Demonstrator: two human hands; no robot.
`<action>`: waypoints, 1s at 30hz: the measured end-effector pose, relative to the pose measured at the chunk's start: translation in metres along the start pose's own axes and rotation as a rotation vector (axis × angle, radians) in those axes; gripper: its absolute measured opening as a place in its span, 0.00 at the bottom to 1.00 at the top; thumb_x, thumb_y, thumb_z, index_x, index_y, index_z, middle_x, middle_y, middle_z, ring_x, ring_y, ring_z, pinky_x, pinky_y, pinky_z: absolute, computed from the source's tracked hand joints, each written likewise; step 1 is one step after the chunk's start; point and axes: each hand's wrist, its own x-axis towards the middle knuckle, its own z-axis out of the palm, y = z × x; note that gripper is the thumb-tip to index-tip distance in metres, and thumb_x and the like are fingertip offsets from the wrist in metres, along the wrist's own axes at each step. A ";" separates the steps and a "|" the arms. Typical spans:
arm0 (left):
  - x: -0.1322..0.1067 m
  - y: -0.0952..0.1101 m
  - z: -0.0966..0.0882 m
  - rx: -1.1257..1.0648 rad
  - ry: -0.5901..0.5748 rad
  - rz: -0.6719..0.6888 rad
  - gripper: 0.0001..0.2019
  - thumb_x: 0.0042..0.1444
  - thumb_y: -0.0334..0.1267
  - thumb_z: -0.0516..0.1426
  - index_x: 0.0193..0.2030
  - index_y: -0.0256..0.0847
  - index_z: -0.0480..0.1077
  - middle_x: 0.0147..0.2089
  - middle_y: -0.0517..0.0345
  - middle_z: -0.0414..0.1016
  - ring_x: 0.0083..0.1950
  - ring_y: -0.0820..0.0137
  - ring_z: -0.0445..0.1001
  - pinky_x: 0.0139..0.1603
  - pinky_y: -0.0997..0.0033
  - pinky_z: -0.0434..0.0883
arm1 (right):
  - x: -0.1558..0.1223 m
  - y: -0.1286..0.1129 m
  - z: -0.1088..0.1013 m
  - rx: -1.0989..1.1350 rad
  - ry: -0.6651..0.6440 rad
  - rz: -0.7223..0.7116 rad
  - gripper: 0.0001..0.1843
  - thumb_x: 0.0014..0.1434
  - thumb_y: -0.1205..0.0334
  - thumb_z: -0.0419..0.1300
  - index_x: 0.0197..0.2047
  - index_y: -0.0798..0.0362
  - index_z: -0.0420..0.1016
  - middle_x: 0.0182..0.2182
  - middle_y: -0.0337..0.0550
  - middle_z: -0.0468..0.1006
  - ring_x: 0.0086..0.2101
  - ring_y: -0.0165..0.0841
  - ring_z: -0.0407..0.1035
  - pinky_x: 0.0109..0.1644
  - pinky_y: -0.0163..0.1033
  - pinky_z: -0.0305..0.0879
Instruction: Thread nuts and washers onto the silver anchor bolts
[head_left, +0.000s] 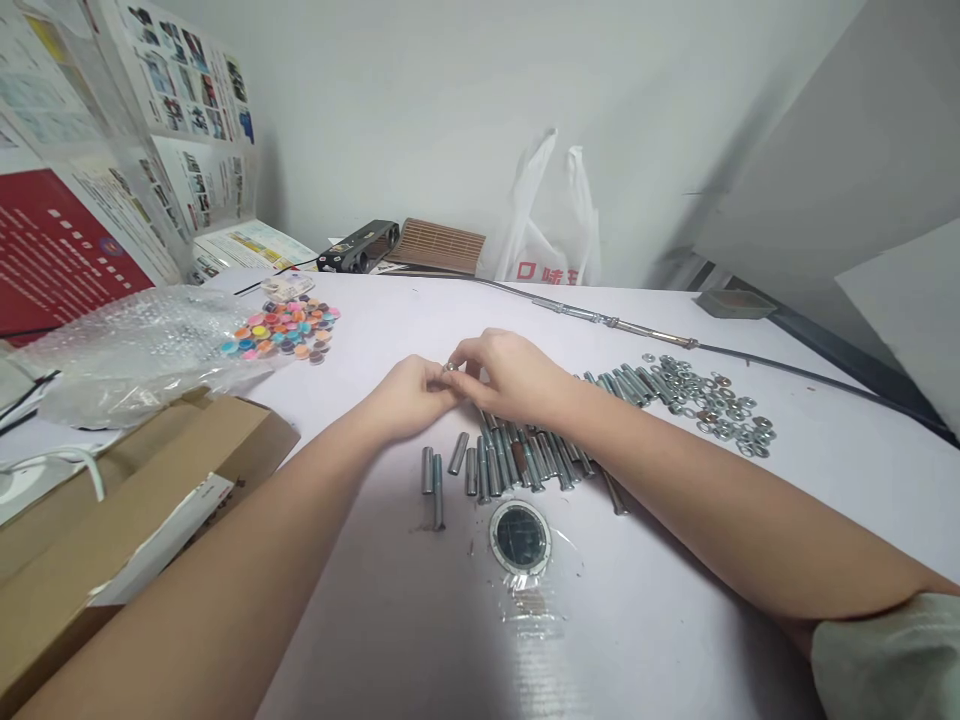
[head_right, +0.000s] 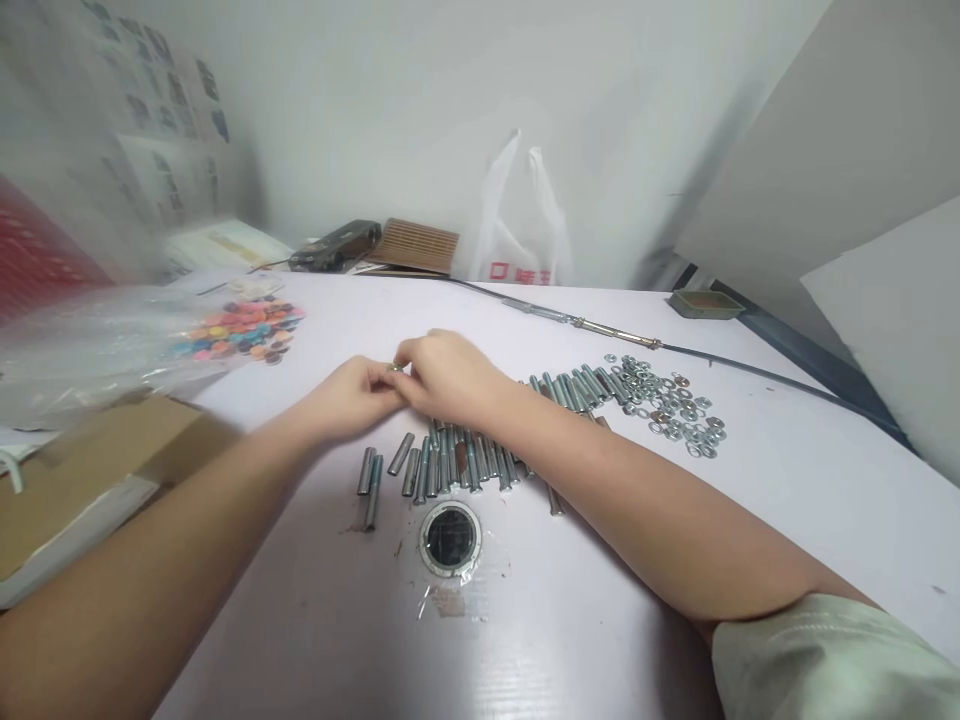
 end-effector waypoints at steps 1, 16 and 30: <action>0.000 0.000 0.000 0.003 0.002 0.005 0.16 0.53 0.46 0.56 0.25 0.33 0.71 0.22 0.61 0.66 0.26 0.76 0.58 0.27 0.74 0.55 | 0.000 -0.002 0.000 -0.023 0.001 0.035 0.16 0.62 0.55 0.54 0.33 0.58 0.76 0.26 0.45 0.74 0.30 0.32 0.62 0.33 0.37 0.52; 0.000 0.004 0.000 -0.022 -0.019 0.063 0.08 0.51 0.34 0.54 0.28 0.34 0.73 0.27 0.61 0.73 0.31 0.73 0.67 0.32 0.75 0.62 | 0.003 -0.011 0.002 -0.147 -0.021 0.106 0.19 0.63 0.54 0.51 0.39 0.59 0.76 0.28 0.48 0.74 0.29 0.34 0.63 0.33 0.37 0.51; -0.030 0.046 -0.012 0.272 0.523 0.373 0.33 0.47 0.33 0.52 0.64 0.38 0.60 0.60 0.50 0.67 0.58 0.57 0.65 0.60 0.58 0.63 | 0.002 -0.013 0.004 -0.285 -0.019 0.145 0.18 0.66 0.57 0.46 0.44 0.61 0.71 0.29 0.50 0.75 0.29 0.38 0.68 0.31 0.40 0.51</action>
